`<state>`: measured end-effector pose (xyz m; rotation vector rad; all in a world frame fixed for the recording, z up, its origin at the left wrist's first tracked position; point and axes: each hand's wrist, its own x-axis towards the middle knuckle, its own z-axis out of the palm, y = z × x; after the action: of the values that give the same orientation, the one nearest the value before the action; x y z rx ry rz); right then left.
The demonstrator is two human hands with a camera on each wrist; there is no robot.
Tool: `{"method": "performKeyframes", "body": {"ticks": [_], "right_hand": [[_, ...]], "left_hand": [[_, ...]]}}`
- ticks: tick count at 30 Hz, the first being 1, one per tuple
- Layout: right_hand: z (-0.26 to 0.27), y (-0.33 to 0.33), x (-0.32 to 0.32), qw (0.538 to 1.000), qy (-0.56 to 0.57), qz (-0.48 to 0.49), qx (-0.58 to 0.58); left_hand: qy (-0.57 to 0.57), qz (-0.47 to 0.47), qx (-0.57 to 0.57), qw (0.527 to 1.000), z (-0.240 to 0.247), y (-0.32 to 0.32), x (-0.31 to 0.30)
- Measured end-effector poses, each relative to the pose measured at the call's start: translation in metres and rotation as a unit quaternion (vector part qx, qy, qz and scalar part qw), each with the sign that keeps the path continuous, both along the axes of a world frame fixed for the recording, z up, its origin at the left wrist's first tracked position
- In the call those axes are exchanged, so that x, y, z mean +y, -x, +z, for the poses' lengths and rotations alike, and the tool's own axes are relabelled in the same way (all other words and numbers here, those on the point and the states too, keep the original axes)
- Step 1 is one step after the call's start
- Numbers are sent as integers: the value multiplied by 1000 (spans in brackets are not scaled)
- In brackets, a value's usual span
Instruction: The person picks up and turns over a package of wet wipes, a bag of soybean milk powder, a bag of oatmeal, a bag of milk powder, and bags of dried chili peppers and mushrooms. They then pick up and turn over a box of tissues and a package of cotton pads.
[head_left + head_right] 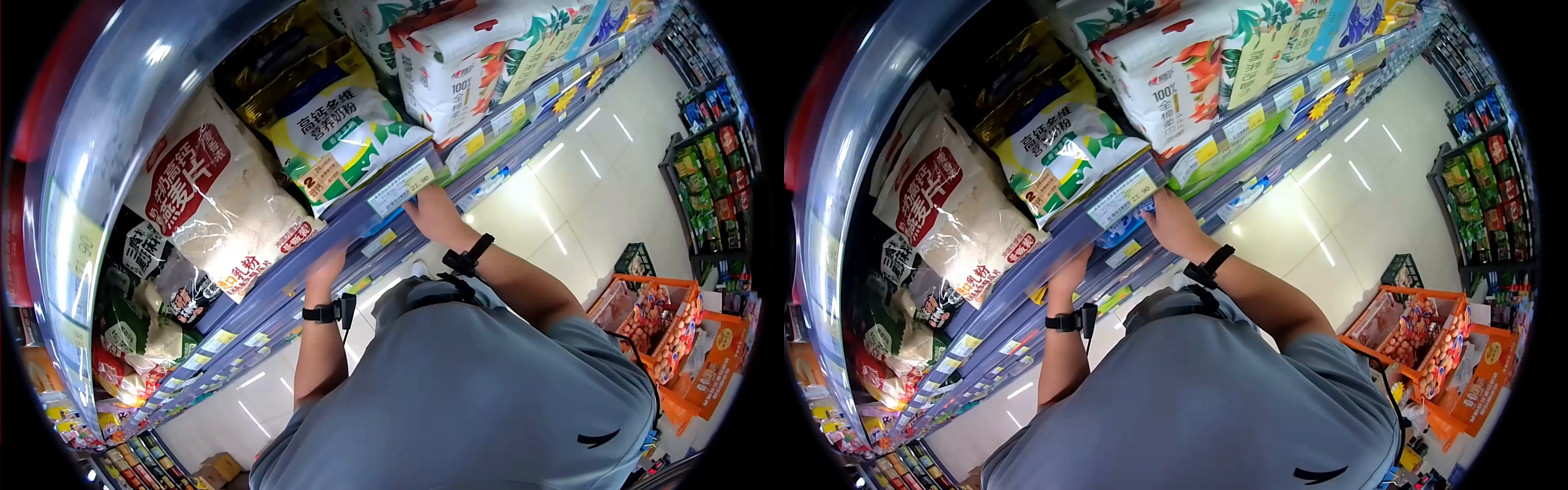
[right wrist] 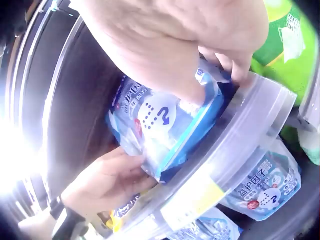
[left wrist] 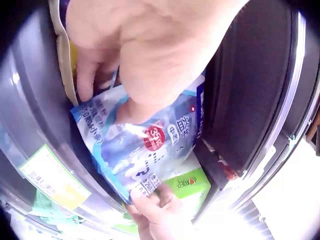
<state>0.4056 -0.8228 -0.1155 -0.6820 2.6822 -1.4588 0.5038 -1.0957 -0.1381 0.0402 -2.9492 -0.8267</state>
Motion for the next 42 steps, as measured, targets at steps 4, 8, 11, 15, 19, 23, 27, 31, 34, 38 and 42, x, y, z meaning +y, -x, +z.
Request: {"method": "performKeyframes", "body": {"ticks": [4, 8, 11, 15, 19, 23, 27, 31, 34, 38, 42], "right_hand": [[-4, -10, 9, 998, -54, -18, -9], [-4, -8, 18, 996, -77, -31, 13], [0, -1, 25, 991, -125, -21, 32], [-10, 5, 54, 985, -88, 18, 146], [-17, 1, 127, 995, 35, 90, 28], [-48, 5, 251, 979, 103, 34, -170], [-139, 5, 381, 975, 46, -51, -213], [-221, -21, 499, 935, -103, -155, -301], [-269, -53, 565, 906, -159, -188, -344], [-250, -81, 609, 899, -120, -219, -360], [-243, -107, 645, 887, -74, -271, -367]], "left_hand": [[-87, 38, -23, 995, 40, -7, 16], [-58, 61, -31, 996, 21, -3, 13], [-47, 112, -97, 988, 35, 7, 31], [-78, 162, -37, 983, 18, 8, 36], [25, 245, -184, 952, 62, -3, 89], [-23, 143, -292, 945, 51, -9, 164], [-2, 18, -339, 941, 32, 5, 262], [-12, -83, -355, 931, 34, 34, 354], [-33, -117, -367, 922, 27, 64, 406], [-13, -193, -354, 915, 13, 109, 471], [-5, -282, -348, 894, 14, 157, 555]]}}
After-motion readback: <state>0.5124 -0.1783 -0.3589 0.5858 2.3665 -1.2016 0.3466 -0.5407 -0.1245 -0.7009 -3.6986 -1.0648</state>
